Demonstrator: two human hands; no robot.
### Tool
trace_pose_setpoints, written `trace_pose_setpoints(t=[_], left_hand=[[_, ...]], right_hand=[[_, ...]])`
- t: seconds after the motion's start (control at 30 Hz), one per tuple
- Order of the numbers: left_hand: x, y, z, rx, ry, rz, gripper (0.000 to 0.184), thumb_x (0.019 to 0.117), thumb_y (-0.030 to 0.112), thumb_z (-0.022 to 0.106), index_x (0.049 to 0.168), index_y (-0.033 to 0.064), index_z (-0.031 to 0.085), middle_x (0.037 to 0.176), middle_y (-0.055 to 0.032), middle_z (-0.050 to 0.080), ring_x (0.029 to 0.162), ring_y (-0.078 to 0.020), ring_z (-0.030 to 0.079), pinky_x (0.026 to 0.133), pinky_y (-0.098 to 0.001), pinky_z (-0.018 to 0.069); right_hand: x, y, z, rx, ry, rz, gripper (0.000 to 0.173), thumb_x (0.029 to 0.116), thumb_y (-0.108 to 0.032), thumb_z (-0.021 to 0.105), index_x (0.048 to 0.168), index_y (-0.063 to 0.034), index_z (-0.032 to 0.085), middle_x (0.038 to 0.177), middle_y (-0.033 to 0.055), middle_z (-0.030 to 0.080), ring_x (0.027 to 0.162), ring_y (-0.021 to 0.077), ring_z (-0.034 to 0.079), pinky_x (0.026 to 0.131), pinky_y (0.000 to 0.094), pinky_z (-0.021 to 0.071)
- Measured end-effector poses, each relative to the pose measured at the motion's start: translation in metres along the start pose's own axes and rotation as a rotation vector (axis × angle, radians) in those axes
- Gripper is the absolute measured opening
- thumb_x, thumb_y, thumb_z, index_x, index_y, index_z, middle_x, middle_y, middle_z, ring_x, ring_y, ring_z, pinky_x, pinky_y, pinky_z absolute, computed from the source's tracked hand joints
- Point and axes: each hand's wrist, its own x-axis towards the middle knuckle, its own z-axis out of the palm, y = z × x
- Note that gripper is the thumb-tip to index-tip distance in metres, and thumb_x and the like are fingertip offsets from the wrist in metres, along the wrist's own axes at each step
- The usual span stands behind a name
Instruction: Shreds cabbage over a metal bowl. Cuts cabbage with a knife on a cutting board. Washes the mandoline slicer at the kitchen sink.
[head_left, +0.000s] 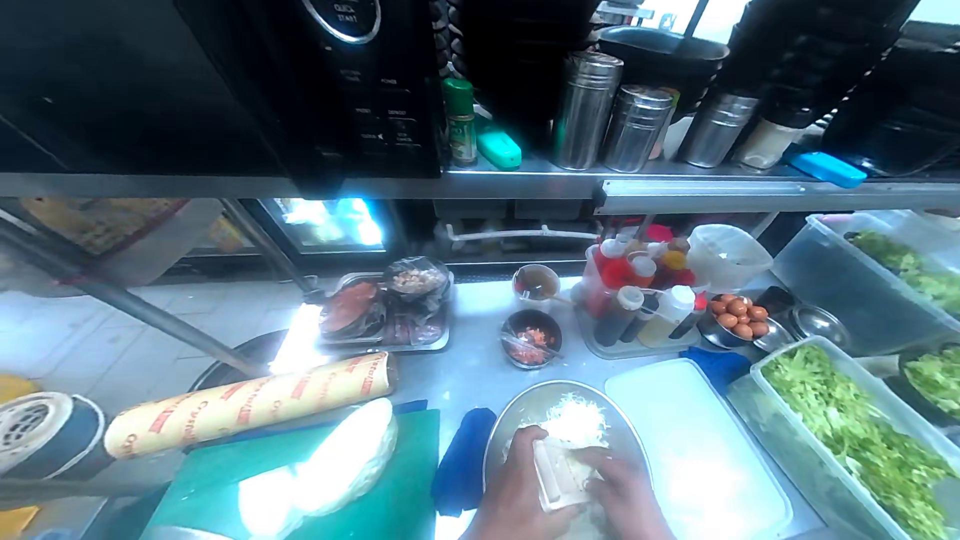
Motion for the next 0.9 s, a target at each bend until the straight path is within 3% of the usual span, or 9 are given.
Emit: trace_pose_setpoints(t=[0.07, 0.17, 0.3, 0.47, 0.6, 0.73, 0.8, 0.9], left_hand=[[0.0, -0.002, 0.002, 0.001, -0.003, 0.005, 0.109, 0.0638, 0.054, 0.092, 0.147, 0.0113, 0.036, 0.135, -0.0084, 0.059, 0.11, -0.0115, 0.067, 0.093, -0.0362, 0.0606], [-0.003, 0.004, -0.002, -0.018, -0.008, -0.013, 0.109, 0.0649, 0.051, 0.093, 0.148, 0.0097, 0.037, 0.134, -0.0104, 0.06, 0.109, -0.0138, 0.068, 0.093, -0.0388, 0.0607], [0.001, 0.002, -0.001, 0.0, -0.002, -0.011, 0.109, 0.0634, 0.054, 0.093, 0.147, 0.0111, 0.037, 0.133, -0.0086, 0.06, 0.11, -0.0132, 0.067, 0.092, -0.0385, 0.0609], [-0.002, 0.001, -0.002, -0.024, -0.002, -0.01, 0.108, 0.0657, 0.053, 0.093, 0.148, 0.0103, 0.036, 0.13, -0.0091, 0.062, 0.106, -0.0123, 0.069, 0.091, -0.0379, 0.0616], [-0.001, 0.001, 0.001, -0.005, 0.002, -0.011, 0.109, 0.0641, 0.053, 0.093, 0.147, 0.0113, 0.036, 0.132, -0.0081, 0.061, 0.108, -0.0115, 0.067, 0.092, -0.0367, 0.0611], [-0.001, 0.003, 0.0, -0.006, -0.007, -0.024, 0.109, 0.0639, 0.052, 0.093, 0.147, 0.0116, 0.036, 0.132, -0.0082, 0.06, 0.108, -0.0114, 0.067, 0.092, -0.0365, 0.061], [-0.001, 0.001, 0.0, -0.007, -0.007, -0.025, 0.108, 0.0641, 0.052, 0.093, 0.147, 0.012, 0.036, 0.132, -0.0076, 0.061, 0.108, -0.0108, 0.067, 0.091, -0.0359, 0.0612], [-0.001, -0.001, 0.0, -0.012, -0.009, -0.021, 0.109, 0.0639, 0.053, 0.093, 0.147, 0.0116, 0.036, 0.131, -0.0077, 0.061, 0.107, -0.0105, 0.068, 0.092, -0.0355, 0.0611]], right_hand=[[-0.001, 0.003, 0.005, 0.023, 0.027, -0.025, 0.04, 0.0916, -0.001, 0.066, 0.124, -0.0218, 0.075, 0.13, -0.0047, 0.071, 0.122, 0.0097, 0.065, 0.105, 0.0372, 0.0571], [-0.002, 0.044, 0.005, -0.107, 0.022, 0.129, 0.038, 0.0907, -0.008, 0.068, 0.124, -0.0244, 0.075, 0.123, -0.0047, 0.072, 0.115, 0.0079, 0.067, 0.102, 0.037, 0.0568], [0.0, -0.004, 0.003, 0.033, 0.018, -0.052, 0.038, 0.0922, -0.001, 0.066, 0.124, -0.0199, 0.075, 0.13, -0.0037, 0.07, 0.123, 0.011, 0.064, 0.106, 0.038, 0.0562], [-0.003, 0.051, 0.004, -0.076, 0.007, 0.092, 0.038, 0.093, -0.008, 0.066, 0.126, -0.0252, 0.074, 0.126, -0.0059, 0.072, 0.115, 0.0063, 0.066, 0.102, 0.0353, 0.0569], [0.0, 0.03, 0.002, -0.044, -0.018, 0.053, 0.039, 0.0933, -0.007, 0.066, 0.127, -0.0268, 0.073, 0.129, -0.008, 0.07, 0.121, 0.0061, 0.063, 0.106, 0.0345, 0.0551], [0.001, 0.033, 0.004, 0.042, 0.039, 0.084, 0.043, 0.0897, -0.007, 0.073, 0.132, -0.0162, 0.069, 0.138, 0.0009, 0.064, 0.128, 0.0123, 0.06, 0.107, 0.0364, 0.055], [0.003, 0.035, 0.005, 0.035, 0.043, 0.075, 0.04, 0.0869, -0.009, 0.076, 0.126, -0.0167, 0.072, 0.137, 0.0005, 0.062, 0.129, 0.0125, 0.058, 0.106, 0.0352, 0.0551], [0.007, 0.036, 0.002, -0.032, -0.01, 0.072, 0.032, 0.0893, -0.015, 0.074, 0.12, -0.0221, 0.075, 0.127, -0.005, 0.068, 0.121, 0.0076, 0.062, 0.103, 0.0336, 0.056]])
